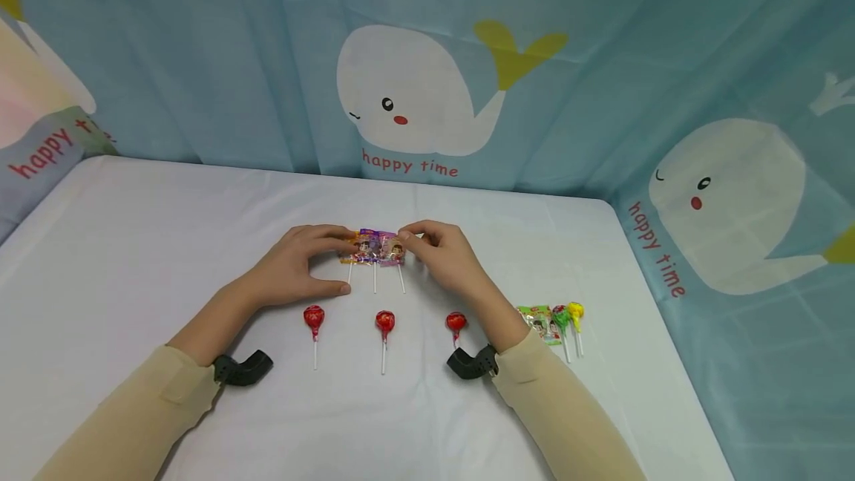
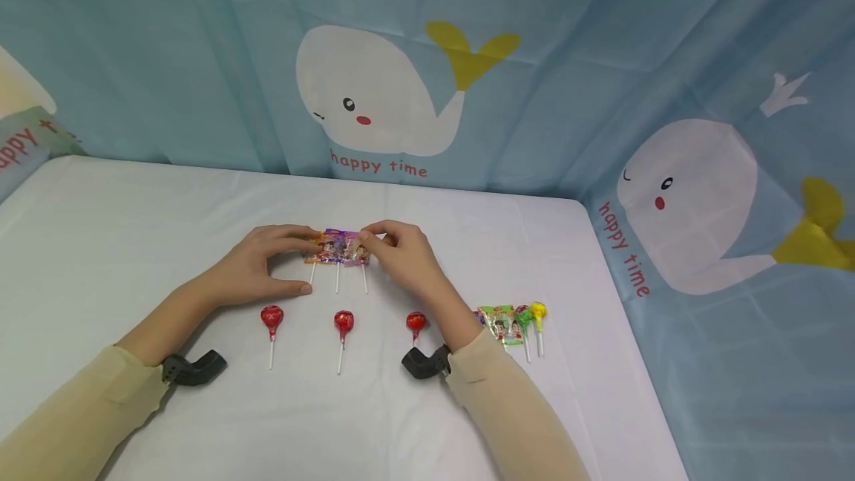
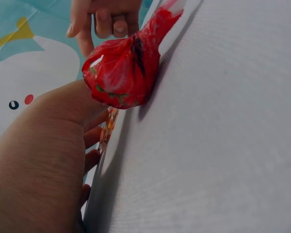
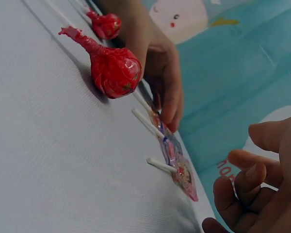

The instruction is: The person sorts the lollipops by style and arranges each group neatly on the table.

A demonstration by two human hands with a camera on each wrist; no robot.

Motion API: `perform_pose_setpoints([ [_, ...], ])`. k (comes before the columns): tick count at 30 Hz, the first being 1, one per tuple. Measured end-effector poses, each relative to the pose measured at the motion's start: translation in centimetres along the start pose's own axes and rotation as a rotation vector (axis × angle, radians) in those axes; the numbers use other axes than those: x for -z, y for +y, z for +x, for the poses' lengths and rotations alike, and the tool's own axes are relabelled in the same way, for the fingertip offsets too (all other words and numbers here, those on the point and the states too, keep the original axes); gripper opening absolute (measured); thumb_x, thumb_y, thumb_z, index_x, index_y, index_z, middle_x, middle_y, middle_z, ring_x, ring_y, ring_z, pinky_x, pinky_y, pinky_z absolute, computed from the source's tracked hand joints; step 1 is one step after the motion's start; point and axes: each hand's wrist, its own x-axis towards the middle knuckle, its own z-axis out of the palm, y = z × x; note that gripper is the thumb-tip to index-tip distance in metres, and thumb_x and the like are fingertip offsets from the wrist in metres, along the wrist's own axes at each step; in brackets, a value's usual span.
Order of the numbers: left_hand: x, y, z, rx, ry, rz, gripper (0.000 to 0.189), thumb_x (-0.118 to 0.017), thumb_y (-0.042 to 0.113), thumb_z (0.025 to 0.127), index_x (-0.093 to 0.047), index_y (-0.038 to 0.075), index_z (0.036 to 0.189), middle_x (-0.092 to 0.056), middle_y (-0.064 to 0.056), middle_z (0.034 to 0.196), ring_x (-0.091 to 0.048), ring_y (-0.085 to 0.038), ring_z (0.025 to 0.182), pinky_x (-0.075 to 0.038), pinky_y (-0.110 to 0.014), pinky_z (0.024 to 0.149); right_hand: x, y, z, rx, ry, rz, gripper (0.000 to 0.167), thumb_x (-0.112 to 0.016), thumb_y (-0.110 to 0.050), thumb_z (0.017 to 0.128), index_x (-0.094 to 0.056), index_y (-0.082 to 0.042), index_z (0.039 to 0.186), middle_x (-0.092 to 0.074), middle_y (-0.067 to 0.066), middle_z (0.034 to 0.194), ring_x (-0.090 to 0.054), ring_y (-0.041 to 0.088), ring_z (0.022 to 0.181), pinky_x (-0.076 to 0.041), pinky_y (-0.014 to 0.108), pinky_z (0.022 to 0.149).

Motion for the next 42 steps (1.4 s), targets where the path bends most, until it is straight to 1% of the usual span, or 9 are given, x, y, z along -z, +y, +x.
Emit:
perform_pose_setpoints([
  [5,0.0,-0.1,0.0,-0.001,0.0,0.01,0.06,-0.094,0.045,0.085,-0.076,0.026,0.139,-0.059,0.0,0.157,-0.045,-0.033,0.15,-0.028,-0.068,0.122,0.1,-0.2,-0.5,0.003,-0.007,-0.012,0.035,-0.068,-0.042,0.109,-0.081,-0.012,0.12,-0.069,0.018,0.09,-0.058,0.022,0.077,-0.046,0.035,0.067],
  [9,-0.1,0.0,0.0,-0.002,0.002,0.011,0.061,-0.094,0.044,0.084,-0.076,0.025,0.139,-0.059,0.0,0.157,-0.046,-0.033,0.149,-0.029,-0.067,0.123,0.2,-0.2,-0.9,0.025,-0.009,-0.032,0.036,-0.068,-0.041,0.109,-0.082,-0.009,0.115,-0.065,0.01,0.081,-0.055,0.021,0.074,-0.044,0.035,0.065],
  [15,0.1,0.1,-0.1,0.0,0.001,0.022,0.06,-0.094,0.044,0.084,-0.076,0.024,0.138,-0.059,-0.002,0.157,-0.046,-0.034,0.149,-0.028,-0.068,0.122,-0.1,-0.3,-1.4,0.075,0.031,-0.053,0.026,-0.07,-0.035,0.109,-0.082,-0.012,0.114,-0.057,0.002,0.074,-0.053,0.019,0.068,-0.041,0.034,0.061],
  [20,0.1,-0.1,-0.1,-0.002,0.003,0.024,0.061,-0.093,0.046,0.085,-0.076,0.024,0.139,-0.059,-0.002,0.157,-0.046,-0.034,0.15,-0.028,-0.069,0.122,-0.2,-0.3,-1.8,0.112,0.066,-0.101,0.026,-0.07,-0.038,0.108,-0.081,-0.015,0.115,-0.06,0.001,0.078,-0.054,0.018,0.069,-0.043,0.033,0.062],
  [23,0.0,-0.1,-0.1,-0.004,0.005,0.019,0.061,-0.093,0.047,0.085,-0.076,0.023,0.139,-0.059,-0.002,0.157,-0.046,-0.034,0.15,-0.028,-0.069,0.122,-0.1,-0.2,-2.2,0.132,0.077,-0.134,0.026,-0.07,-0.038,0.108,-0.081,-0.015,0.116,-0.067,-0.002,0.089,-0.059,0.017,0.08,-0.049,0.035,0.069],
  [26,-0.1,-0.1,0.0,-0.006,0.005,0.013,0.061,-0.093,0.046,0.084,-0.076,0.024,0.138,-0.059,-0.002,0.157,-0.046,-0.034,0.149,-0.029,-0.069,0.121,0.0,-0.2,-2.6,0.154,0.083,-0.15,0.025,-0.07,-0.037,0.108,-0.08,-0.017,0.118,-0.073,-0.007,0.103,-0.064,0.014,0.096,-0.055,0.038,0.082],
  [29,-0.2,-0.1,0.0,-0.006,0.004,0.011,0.061,-0.094,0.046,0.084,-0.076,0.024,0.138,-0.059,-0.002,0.157,-0.046,-0.034,0.15,-0.029,-0.069,0.122,0.2,-0.1,-3.0,0.177,0.076,-0.151,0.024,-0.069,-0.036,0.109,-0.08,-0.017,0.119,-0.075,-0.009,0.111,-0.067,0.012,0.106,-0.057,0.043,0.093],
  [34,-0.3,-0.2,0.0,-0.001,-0.001,0.012,0.062,-0.094,0.046,0.084,-0.076,0.024,0.139,-0.058,-0.002,0.158,-0.045,-0.033,0.15,-0.028,-0.069,0.122,0.6,-0.1,-3.8,0.192,0.065,-0.153,0.027,-0.07,-0.035,0.108,-0.08,-0.014,0.122,-0.075,-0.011,0.111,-0.068,0.011,0.109,-0.056,0.052,0.101],
  [42,-0.1,-0.1,-0.1,-0.008,-0.001,0.012,0.062,-0.095,0.044,0.084,-0.076,0.024,0.139,-0.058,-0.002,0.158,-0.045,-0.033,0.15,-0.028,-0.068,0.122,1.8,0.1,-5.5,0.183,0.079,-0.166,0.029,-0.072,-0.033,0.108,-0.079,-0.012,0.125,-0.075,-0.008,0.112,-0.068,0.011,0.109,-0.053,0.057,0.105],
])
